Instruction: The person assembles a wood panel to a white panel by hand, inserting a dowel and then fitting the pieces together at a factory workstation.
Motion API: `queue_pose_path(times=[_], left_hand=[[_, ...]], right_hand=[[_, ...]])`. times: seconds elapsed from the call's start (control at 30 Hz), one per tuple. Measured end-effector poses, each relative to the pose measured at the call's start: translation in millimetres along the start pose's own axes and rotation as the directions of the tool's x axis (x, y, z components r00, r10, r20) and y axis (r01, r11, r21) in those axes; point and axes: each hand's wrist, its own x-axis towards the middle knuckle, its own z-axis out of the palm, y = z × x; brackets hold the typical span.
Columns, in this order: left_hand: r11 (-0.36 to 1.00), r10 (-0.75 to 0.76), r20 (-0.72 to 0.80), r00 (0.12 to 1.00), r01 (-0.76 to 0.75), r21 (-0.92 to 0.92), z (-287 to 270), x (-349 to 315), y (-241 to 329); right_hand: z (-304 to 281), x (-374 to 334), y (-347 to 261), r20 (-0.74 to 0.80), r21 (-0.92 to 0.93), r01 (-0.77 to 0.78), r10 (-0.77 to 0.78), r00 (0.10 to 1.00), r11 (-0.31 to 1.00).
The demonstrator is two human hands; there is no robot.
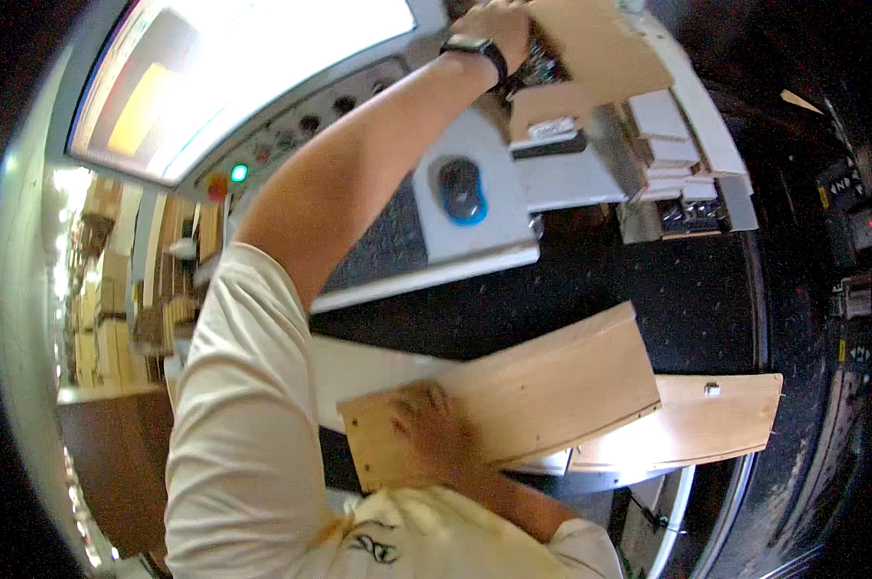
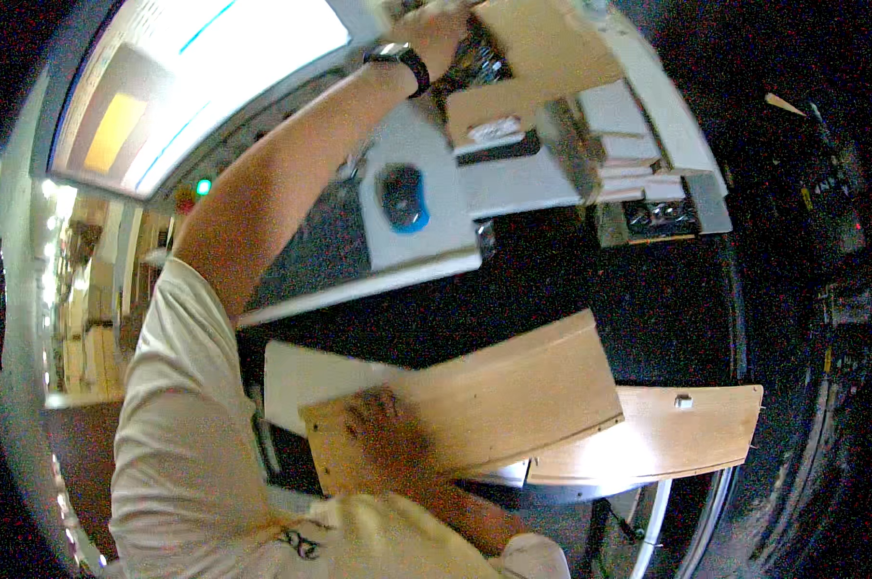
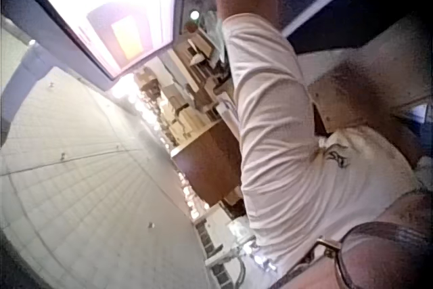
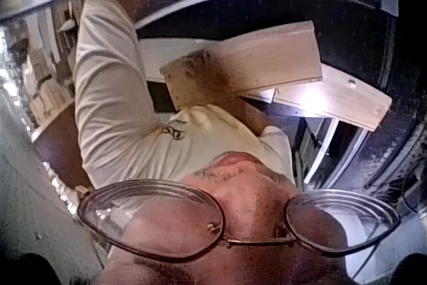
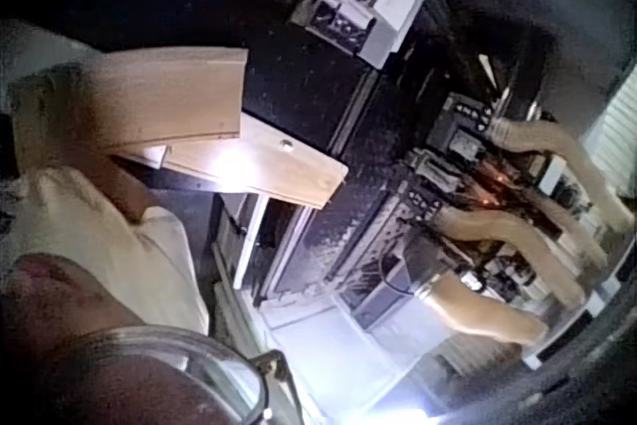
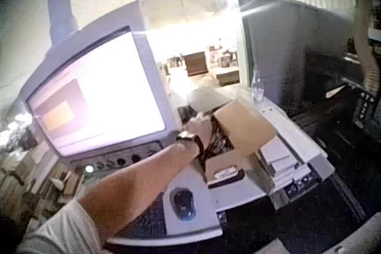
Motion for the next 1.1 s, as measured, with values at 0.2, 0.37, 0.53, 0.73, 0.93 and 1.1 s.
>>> queue_pose_path(times=[0.2,0.37,0.53,0.73,0.93,1.1], left_hand=[[0.780,-0.013,0.004,1.000,0.012,-0.625,-175.9,-191.3,26.8],[0.428,-0.572,0.292,0.766,0.583,-0.691,-288.7,-458.6,-36.7],[-0.170,-0.836,0.513,0.195,0.797,-0.580,-317.6,-678.0,-25.3],[-0.579,-0.707,0.707,0.032,0.549,-0.603,-290.0,-735.3,30.4],[-0.629,-0.659,0.725,0.199,0.383,-0.677,-275.5,-731.3,22.9],[-0.711,-0.593,0.743,0.310,0.232,-0.664,-290.6,-707.9,4.3]], right_hand=[[19.9,5.3,14.1,0.140,-0.273,0.036,0.003,0.990,0.961],[42.8,37.9,-36.1,0.095,-0.164,0.002,0.013,0.995,0.986],[83.5,90.9,-46.2,0.318,-0.317,0.086,0.020,0.948,0.944],[112.8,90.8,-34.6,0.377,-0.584,0.141,0.114,0.919,0.799],[102.9,91.1,-77.1,0.389,-0.588,0.018,0.264,0.883,0.809],[65.1,76.5,-92.6,0.205,-0.611,0.101,0.033,0.978,0.785]])
